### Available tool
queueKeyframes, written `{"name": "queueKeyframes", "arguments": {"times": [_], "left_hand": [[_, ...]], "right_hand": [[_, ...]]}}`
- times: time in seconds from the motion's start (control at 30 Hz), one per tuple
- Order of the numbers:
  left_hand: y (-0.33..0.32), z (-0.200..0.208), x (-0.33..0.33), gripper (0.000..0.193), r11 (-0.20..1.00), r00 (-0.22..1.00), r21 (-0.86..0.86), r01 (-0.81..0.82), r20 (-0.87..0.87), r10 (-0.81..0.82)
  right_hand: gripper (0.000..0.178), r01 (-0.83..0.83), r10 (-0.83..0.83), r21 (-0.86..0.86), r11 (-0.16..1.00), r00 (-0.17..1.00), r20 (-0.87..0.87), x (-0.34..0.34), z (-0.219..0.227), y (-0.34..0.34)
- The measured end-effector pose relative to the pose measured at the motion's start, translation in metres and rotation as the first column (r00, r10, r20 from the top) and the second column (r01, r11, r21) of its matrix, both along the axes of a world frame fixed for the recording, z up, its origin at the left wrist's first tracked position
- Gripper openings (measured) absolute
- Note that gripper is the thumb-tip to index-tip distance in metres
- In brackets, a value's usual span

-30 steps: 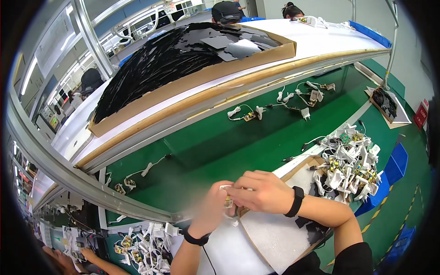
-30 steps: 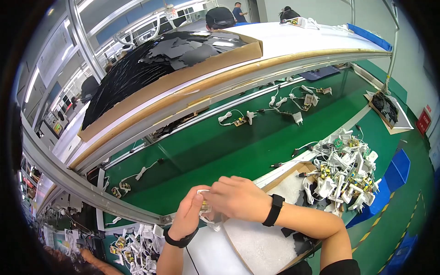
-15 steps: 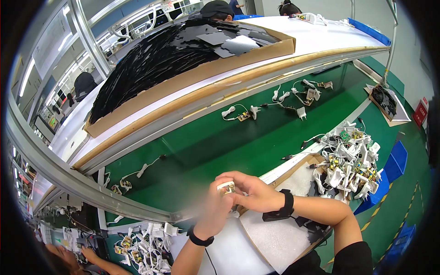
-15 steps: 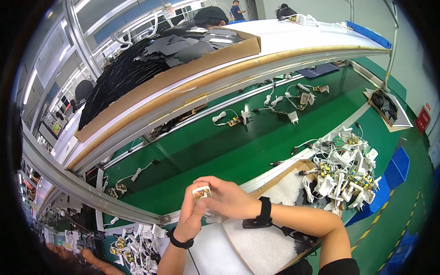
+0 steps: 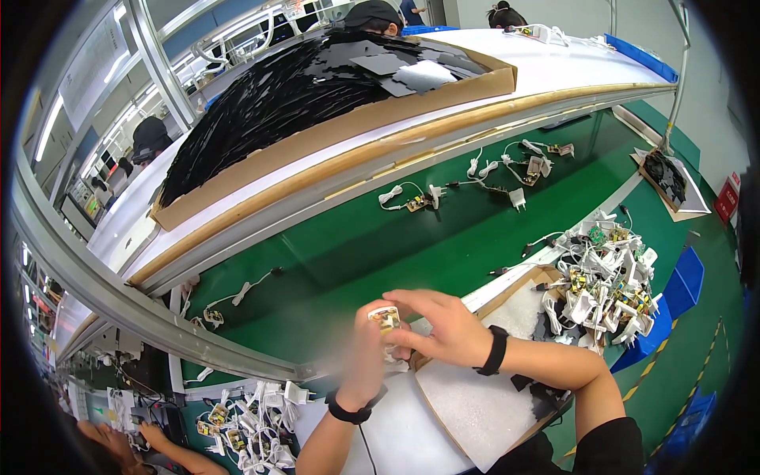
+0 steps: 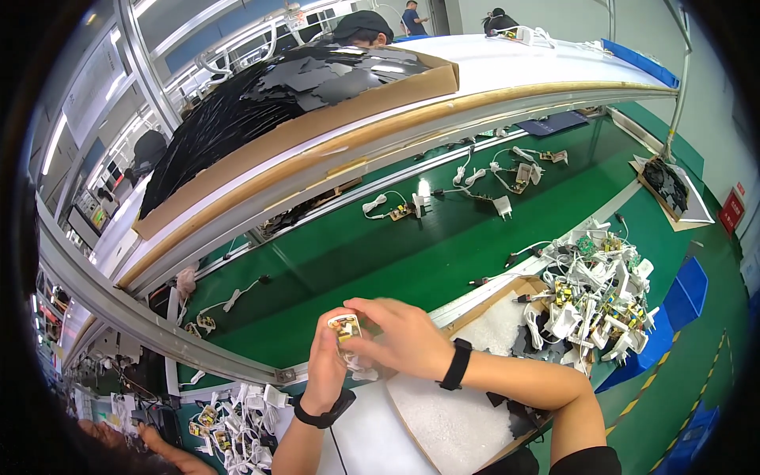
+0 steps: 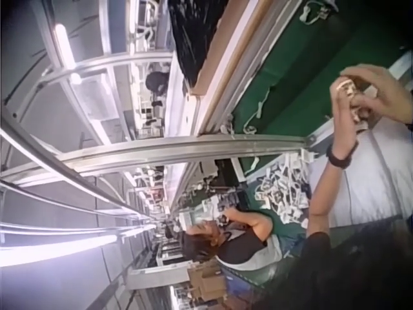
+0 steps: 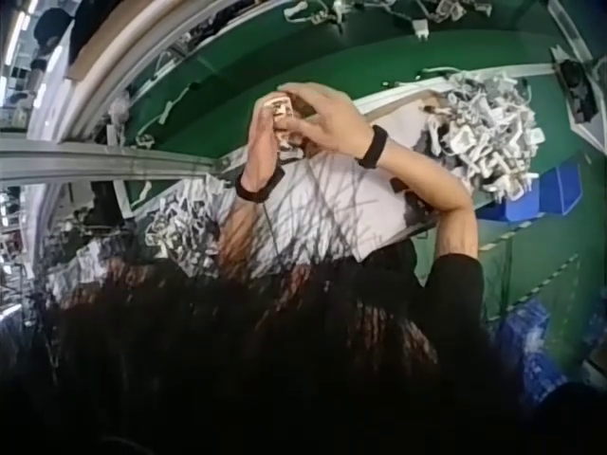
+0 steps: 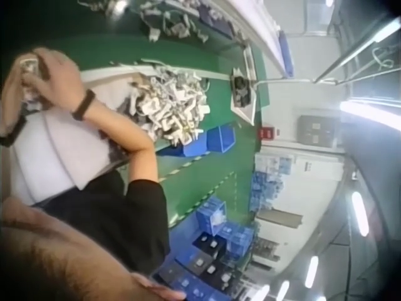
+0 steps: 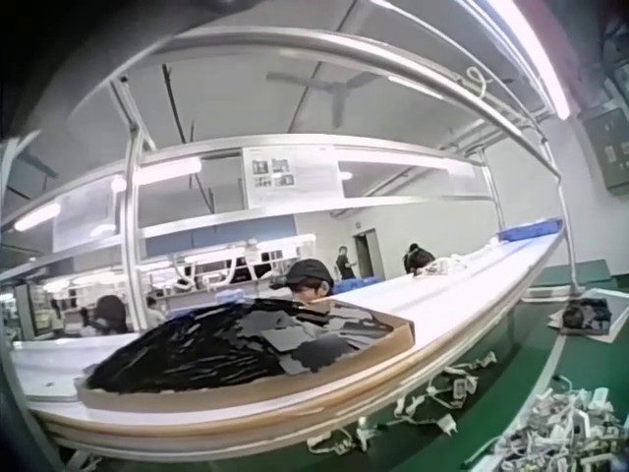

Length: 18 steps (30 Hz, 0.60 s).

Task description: The person assembles power adapters by fitting a circuit board into a white plastic housing and pressing them together. They then insert a white power cord into the unit and place the assembly on the green workbench.

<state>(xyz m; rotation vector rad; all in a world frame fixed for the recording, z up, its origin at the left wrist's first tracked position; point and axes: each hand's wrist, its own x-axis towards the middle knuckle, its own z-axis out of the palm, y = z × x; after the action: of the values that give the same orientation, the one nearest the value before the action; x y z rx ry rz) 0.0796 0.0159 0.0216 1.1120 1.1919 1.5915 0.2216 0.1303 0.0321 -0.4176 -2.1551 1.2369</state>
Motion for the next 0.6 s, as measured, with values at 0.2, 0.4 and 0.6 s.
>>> {"name": "queueKeyframes", "arguments": {"times": [0.2, 0.4, 0.6], "left_hand": [[0.001, -0.002, 0.001, 0.056, 0.997, 1.0, -0.074, -0.013, 0.0, 0.013], [-0.002, -0.006, -0.004, 0.052, 0.991, 0.996, -0.13, -0.023, -0.086, 0.012], [-0.005, 0.0, -0.009, 0.049, 0.983, 0.999, -0.183, -0.027, -0.026, 0.022]], "right_hand": [[0.054, 0.077, -0.063, 0.749, 0.658, 0.997, -0.047, 0.007, 0.013, 0.014], [0.056, 0.06, -0.063, 0.899, 0.433, 0.997, -0.036, 0.008, 0.003, 0.017], [0.05, 0.063, -0.011, 0.867, 0.494, 0.998, -0.066, -0.002, 0.007, 0.014]]}}
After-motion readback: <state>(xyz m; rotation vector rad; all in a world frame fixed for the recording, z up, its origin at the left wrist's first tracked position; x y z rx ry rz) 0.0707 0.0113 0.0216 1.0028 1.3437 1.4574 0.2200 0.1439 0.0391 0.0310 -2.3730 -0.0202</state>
